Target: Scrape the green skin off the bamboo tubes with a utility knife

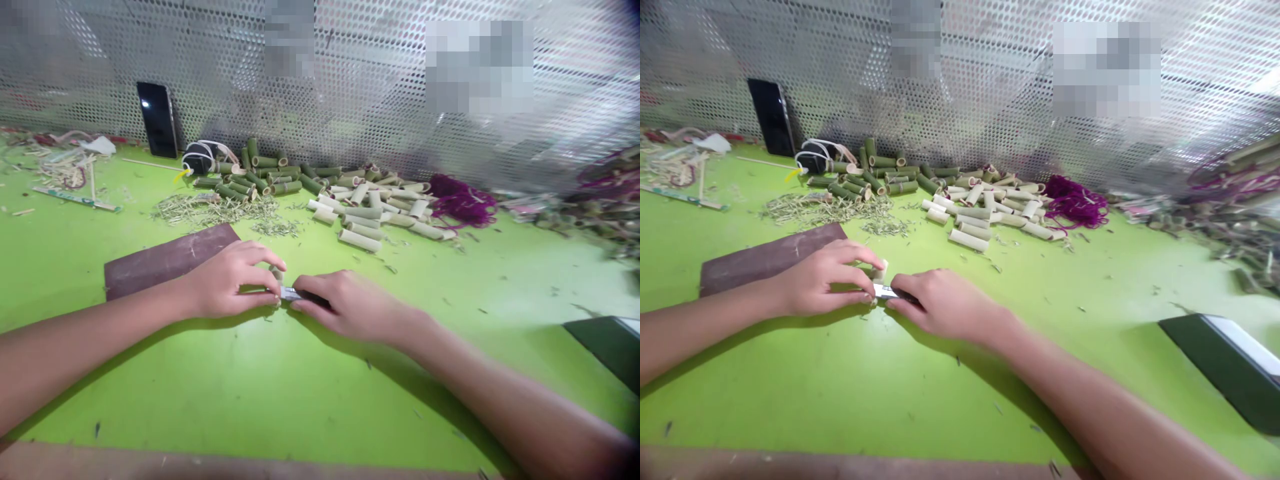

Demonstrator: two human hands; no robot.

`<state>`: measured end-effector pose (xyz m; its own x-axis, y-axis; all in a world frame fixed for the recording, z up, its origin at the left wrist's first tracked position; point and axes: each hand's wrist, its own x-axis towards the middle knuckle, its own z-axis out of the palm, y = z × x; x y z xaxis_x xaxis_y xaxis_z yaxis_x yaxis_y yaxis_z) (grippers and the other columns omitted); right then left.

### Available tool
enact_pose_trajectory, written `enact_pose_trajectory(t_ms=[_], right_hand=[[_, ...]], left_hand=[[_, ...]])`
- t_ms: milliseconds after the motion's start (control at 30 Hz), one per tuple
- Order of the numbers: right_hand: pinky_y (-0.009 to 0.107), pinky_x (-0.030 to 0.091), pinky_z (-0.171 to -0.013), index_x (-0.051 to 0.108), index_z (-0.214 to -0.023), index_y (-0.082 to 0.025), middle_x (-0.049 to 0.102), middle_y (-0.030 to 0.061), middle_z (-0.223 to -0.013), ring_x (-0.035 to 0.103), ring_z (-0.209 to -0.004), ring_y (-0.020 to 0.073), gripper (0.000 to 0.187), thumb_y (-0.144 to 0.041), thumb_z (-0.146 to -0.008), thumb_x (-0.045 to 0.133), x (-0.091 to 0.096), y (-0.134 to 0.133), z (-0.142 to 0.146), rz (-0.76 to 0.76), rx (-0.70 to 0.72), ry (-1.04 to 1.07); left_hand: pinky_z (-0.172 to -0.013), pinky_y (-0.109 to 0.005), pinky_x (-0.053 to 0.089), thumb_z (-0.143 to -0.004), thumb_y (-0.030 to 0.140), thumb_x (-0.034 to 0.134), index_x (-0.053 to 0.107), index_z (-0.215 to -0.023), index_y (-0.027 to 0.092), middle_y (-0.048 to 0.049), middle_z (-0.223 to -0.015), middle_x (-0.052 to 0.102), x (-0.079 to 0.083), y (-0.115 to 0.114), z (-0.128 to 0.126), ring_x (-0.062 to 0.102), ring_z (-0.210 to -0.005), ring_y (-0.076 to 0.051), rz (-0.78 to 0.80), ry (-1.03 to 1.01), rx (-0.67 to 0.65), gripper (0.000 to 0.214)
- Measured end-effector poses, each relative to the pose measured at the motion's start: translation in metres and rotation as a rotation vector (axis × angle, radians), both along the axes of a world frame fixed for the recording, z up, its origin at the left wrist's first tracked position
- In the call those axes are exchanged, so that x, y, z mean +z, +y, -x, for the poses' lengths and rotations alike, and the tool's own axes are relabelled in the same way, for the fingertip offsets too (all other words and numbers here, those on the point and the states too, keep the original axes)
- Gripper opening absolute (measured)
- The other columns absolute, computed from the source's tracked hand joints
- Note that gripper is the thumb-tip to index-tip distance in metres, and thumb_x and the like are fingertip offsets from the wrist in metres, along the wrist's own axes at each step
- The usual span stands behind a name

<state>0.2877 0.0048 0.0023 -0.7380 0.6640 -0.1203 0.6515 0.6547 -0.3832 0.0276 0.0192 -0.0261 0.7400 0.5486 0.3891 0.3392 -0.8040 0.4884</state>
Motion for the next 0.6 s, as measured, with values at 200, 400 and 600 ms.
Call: enact_pose_trajectory(t_ms=[200, 400, 600], right_hand=[[0.028, 0.031, -0.055, 0.063, -0.092, -0.020, 0.068, 0.0022, -0.071, 0.053, -0.054, 0.0132, 0.034, -0.042, -0.107, 0.043, 0.002, -0.001, 0.002, -0.018, -0.011, -0.005], [0.026, 0.034, -0.054, 0.063, -0.093, -0.020, 0.067, 0.0017, -0.071, 0.053, -0.054, 0.0129, 0.033, -0.041, -0.107, 0.044, 0.001, -0.001, 0.002, 0.005, -0.028, -0.029], [0.026, 0.036, -0.055, 0.063, -0.093, -0.019, 0.066, 0.0014, -0.070, 0.055, -0.055, 0.0133, 0.033, -0.041, -0.107, 0.043, 0.003, -0.002, 0.003, 0.001, -0.032, -0.029]], left_hand=[[-0.101, -0.041, 0.047, -0.104, 0.032, 0.057, 0.071, -0.095, 0.022, -0.0077, -0.109, 0.074, 0.004, -0.005, -0.006, 0.065, -0.107, -0.024, 0.031, -0.034, -0.053, 0.019], [-0.087, -0.038, 0.049, -0.104, 0.036, 0.054, 0.069, -0.090, 0.022, -0.0048, -0.096, 0.075, 0.007, 0.000, -0.002, 0.066, -0.092, -0.021, 0.045, -0.106, 0.126, 0.025], [-0.074, -0.038, 0.045, -0.105, 0.039, 0.043, 0.060, -0.074, 0.021, -0.0019, -0.070, 0.065, 0.010, 0.010, 0.003, 0.058, -0.070, -0.020, -0.036, -0.095, 0.447, 0.039]])
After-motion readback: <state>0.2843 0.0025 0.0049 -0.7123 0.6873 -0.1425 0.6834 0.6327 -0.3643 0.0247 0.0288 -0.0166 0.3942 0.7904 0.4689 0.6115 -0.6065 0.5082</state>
